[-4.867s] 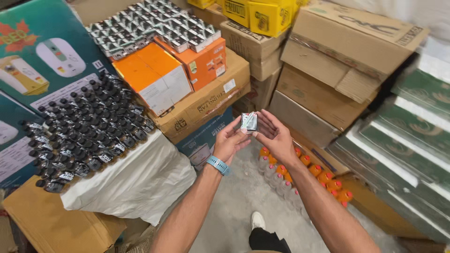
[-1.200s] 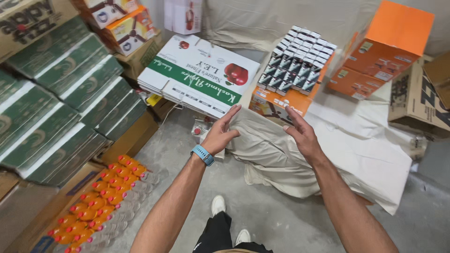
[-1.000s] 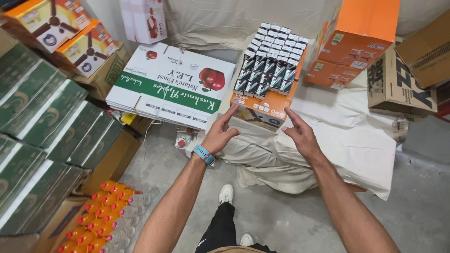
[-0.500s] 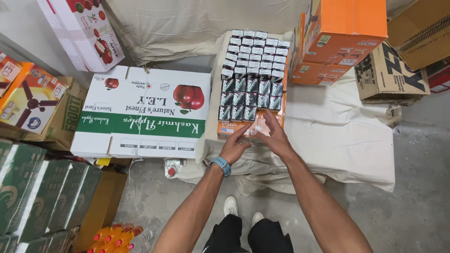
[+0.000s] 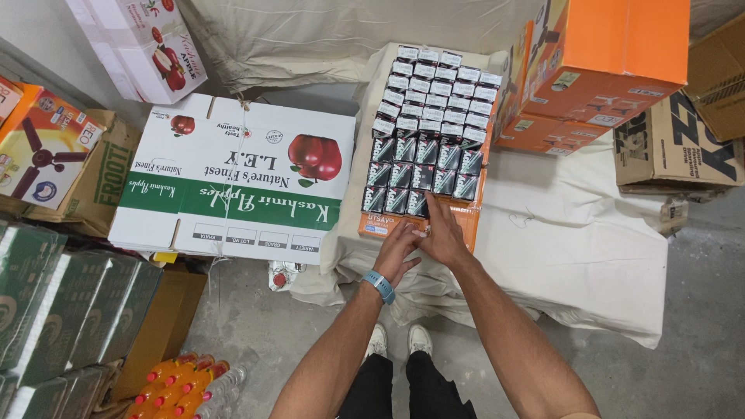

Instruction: The person repeatedly picks up small black boxes from a white box and places them onto an orange box, stacking them in neat rows. The person handles the boxes one at a time, moving between two locations to continue the stacking process.

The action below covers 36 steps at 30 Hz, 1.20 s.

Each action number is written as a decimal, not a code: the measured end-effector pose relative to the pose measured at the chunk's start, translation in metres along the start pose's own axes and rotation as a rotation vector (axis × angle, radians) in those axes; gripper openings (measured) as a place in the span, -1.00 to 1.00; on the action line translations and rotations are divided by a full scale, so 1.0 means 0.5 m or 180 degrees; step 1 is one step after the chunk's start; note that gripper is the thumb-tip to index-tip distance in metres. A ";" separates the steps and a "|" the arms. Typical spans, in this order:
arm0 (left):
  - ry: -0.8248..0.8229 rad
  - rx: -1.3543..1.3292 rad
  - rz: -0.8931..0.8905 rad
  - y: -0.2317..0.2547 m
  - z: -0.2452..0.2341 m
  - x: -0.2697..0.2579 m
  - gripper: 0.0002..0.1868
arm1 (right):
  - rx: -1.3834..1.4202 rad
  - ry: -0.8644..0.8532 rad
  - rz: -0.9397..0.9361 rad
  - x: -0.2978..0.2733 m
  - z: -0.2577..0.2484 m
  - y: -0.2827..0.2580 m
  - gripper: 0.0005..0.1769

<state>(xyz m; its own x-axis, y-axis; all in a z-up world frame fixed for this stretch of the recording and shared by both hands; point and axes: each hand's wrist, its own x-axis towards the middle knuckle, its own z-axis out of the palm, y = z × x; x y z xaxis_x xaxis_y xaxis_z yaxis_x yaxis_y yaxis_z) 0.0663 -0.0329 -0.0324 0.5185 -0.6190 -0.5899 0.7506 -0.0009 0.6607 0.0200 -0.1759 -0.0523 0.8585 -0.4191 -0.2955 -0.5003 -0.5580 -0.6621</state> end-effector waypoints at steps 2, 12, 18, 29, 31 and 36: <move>0.0024 -0.0032 0.0025 -0.007 0.007 0.002 -0.08 | -0.0033 -0.0014 0.0050 0.013 0.003 0.011 0.10; 0.0404 -0.0455 0.0073 -0.093 -0.033 0.053 -0.31 | 0.0502 0.0891 -0.0816 -0.014 0.024 0.058 -0.34; 0.0799 -0.0234 0.0969 -0.045 -0.002 0.049 -0.26 | 0.1239 0.0722 -0.0633 -0.044 -0.044 -0.005 -0.12; 0.0571 -0.0613 0.1686 0.050 0.019 -0.094 -0.43 | 0.2328 -0.0074 -0.1362 -0.090 -0.151 -0.123 0.01; 0.0655 -0.0729 0.1787 0.046 0.011 -0.126 -0.47 | 0.2368 -0.0293 -0.1452 -0.101 -0.155 -0.143 0.03; 0.0889 -0.1135 0.2109 0.045 -0.028 -0.266 -0.51 | 0.2424 -0.0857 -0.1888 -0.139 -0.102 -0.229 0.09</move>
<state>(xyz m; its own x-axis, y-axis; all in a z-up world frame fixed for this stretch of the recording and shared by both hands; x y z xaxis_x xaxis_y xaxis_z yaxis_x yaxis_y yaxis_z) 0.0198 0.0605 0.0545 0.9500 -0.1836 -0.2525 0.3121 0.5782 0.7539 0.0119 -0.1195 0.0792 0.9899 0.0069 0.1418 0.1416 0.0225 -0.9897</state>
